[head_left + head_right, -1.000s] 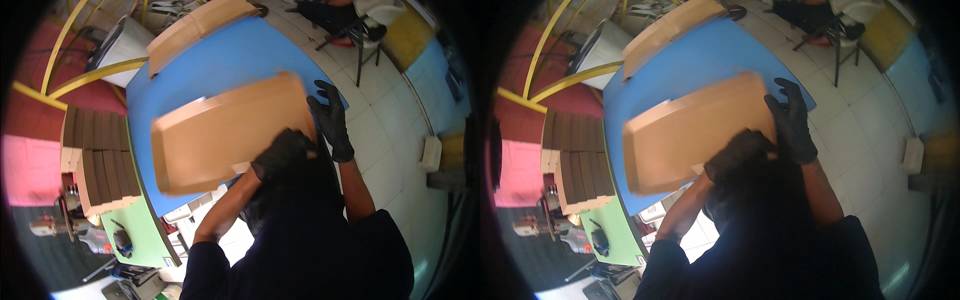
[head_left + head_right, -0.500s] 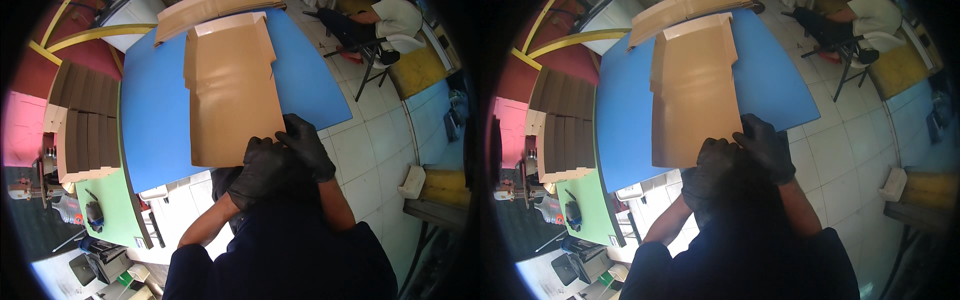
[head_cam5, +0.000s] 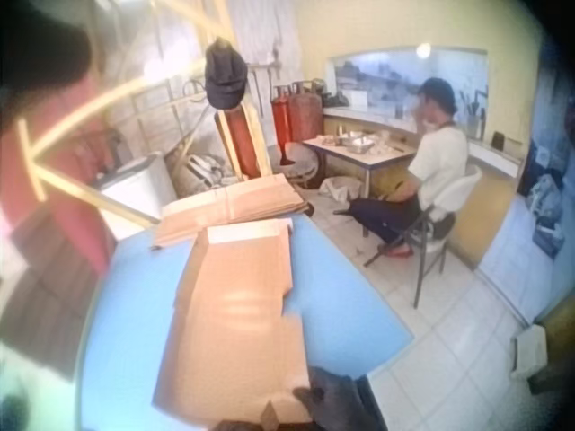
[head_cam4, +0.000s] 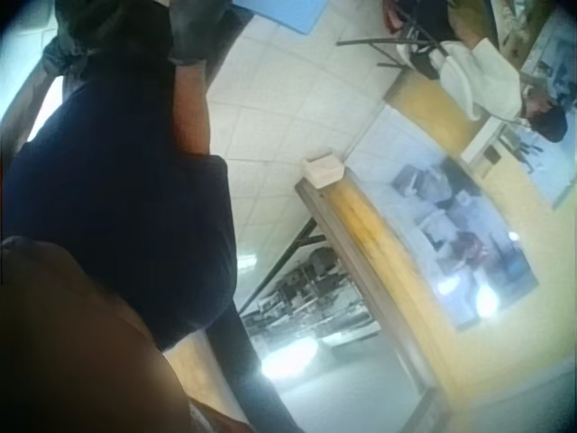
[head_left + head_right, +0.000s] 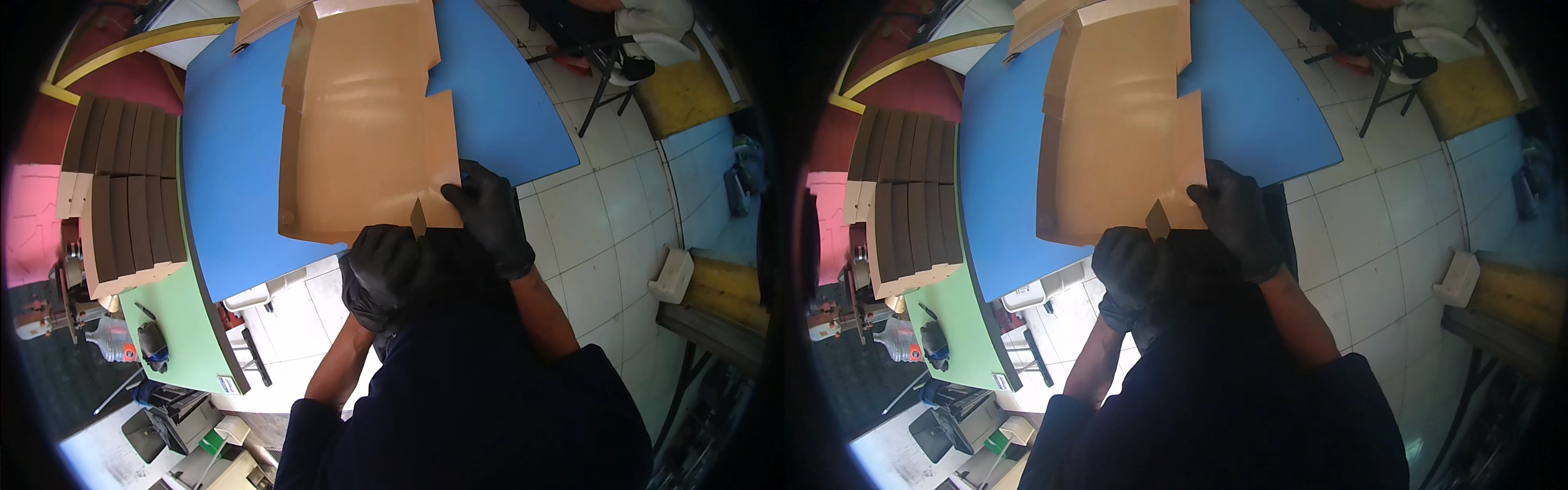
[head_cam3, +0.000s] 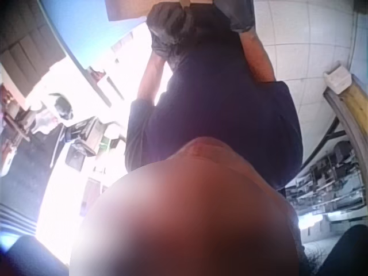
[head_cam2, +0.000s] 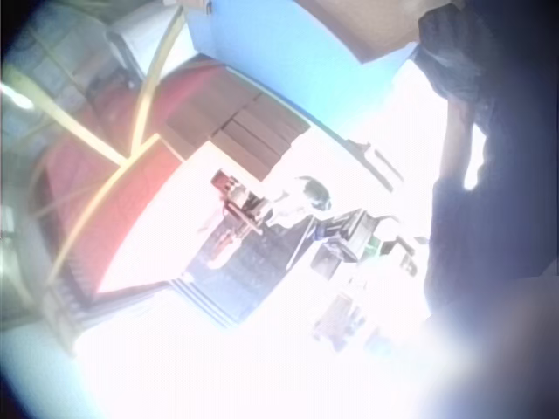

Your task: The person assembles flat cardboard sheets into boxes by folding and tucking the flaps. They repeatedly pick up a flat sheet, fold the sides, and secure the tabs to form a box, then place the finished box on a stack.

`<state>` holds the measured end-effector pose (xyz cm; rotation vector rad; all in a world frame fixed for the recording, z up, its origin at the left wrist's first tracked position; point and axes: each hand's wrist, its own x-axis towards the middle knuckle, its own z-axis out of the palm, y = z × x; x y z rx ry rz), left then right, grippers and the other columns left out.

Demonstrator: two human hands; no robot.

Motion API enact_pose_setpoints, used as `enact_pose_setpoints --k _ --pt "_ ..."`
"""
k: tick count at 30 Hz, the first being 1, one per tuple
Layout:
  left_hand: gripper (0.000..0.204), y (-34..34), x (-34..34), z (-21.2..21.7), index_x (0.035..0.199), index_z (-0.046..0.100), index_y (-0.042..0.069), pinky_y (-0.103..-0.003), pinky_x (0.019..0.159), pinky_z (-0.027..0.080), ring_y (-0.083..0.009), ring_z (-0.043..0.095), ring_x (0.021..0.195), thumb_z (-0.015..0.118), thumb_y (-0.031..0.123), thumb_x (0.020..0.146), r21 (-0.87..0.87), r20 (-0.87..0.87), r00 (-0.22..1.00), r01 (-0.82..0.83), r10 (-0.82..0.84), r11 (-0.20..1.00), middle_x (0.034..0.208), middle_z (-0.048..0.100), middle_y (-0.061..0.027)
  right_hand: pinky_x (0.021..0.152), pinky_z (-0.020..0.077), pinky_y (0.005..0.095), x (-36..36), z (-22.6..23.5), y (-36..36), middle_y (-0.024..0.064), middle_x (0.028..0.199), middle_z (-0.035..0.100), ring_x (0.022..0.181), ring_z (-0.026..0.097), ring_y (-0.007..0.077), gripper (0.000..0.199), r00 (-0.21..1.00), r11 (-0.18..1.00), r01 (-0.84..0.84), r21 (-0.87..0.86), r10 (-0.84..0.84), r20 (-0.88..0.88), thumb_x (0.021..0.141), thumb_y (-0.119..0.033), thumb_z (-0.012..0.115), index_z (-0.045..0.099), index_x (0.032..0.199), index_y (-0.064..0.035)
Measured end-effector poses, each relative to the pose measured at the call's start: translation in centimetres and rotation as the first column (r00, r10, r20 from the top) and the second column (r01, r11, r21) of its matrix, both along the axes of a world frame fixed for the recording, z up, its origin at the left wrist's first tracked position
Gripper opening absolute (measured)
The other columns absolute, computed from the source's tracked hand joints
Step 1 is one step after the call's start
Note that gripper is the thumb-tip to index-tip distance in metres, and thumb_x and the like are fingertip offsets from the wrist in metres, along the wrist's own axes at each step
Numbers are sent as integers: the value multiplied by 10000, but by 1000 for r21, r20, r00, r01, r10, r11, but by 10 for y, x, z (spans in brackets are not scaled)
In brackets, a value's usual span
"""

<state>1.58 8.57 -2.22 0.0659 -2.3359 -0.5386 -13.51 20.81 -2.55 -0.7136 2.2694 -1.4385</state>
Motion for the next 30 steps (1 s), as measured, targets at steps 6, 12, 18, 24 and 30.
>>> enact_pose_setpoints --k 6,12,18,24,30 --pt "136 1 -14 17 752 648 18 -465 631 471 -375 604 674 700 112 836 117 406 911 -127 69 985 706 596 -176 667 530 288 3 4 6 105 866 753 746 695 142 479 936 983 -139 -119 169 310 897 -65 728 599 1353 7" --pt "187 -14 -22 26 802 643 0 -446 701 508 -375 658 790 693 153 897 355 565 825 -244 2 902 765 625 -175 731 554 309 13 11 11 146 1003 745 847 698 167 511 880 976 -98 -196 177 442 901 -113 735 572 1365 28" --pt "129 -28 -23 20 841 640 6 -429 683 508 -371 660 753 686 114 893 108 550 835 -48 -20 993 796 641 -171 645 497 254 28 7 7 92 860 720 705 624 99 528 801 943 41 -331 168 575 898 -125 770 569 1360 33" --pt "116 -32 -24 20 876 629 -4 -400 682 506 -347 650 703 636 98 928 386 646 760 -243 -72 890 754 635 -178 657 503 251 32 -2 5 97 861 720 724 632 91 496 754 900 132 -416 182 632 904 -110 763 573 1337 40" --pt "103 -36 -26 26 970 659 -22 -374 710 524 -281 669 724 627 68 931 548 596 787 -253 -160 797 822 676 -167 662 518 242 35 -6 -2 92 907 733 742 650 96 468 742 863 218 -455 157 652 905 -93 756 572 1317 31"
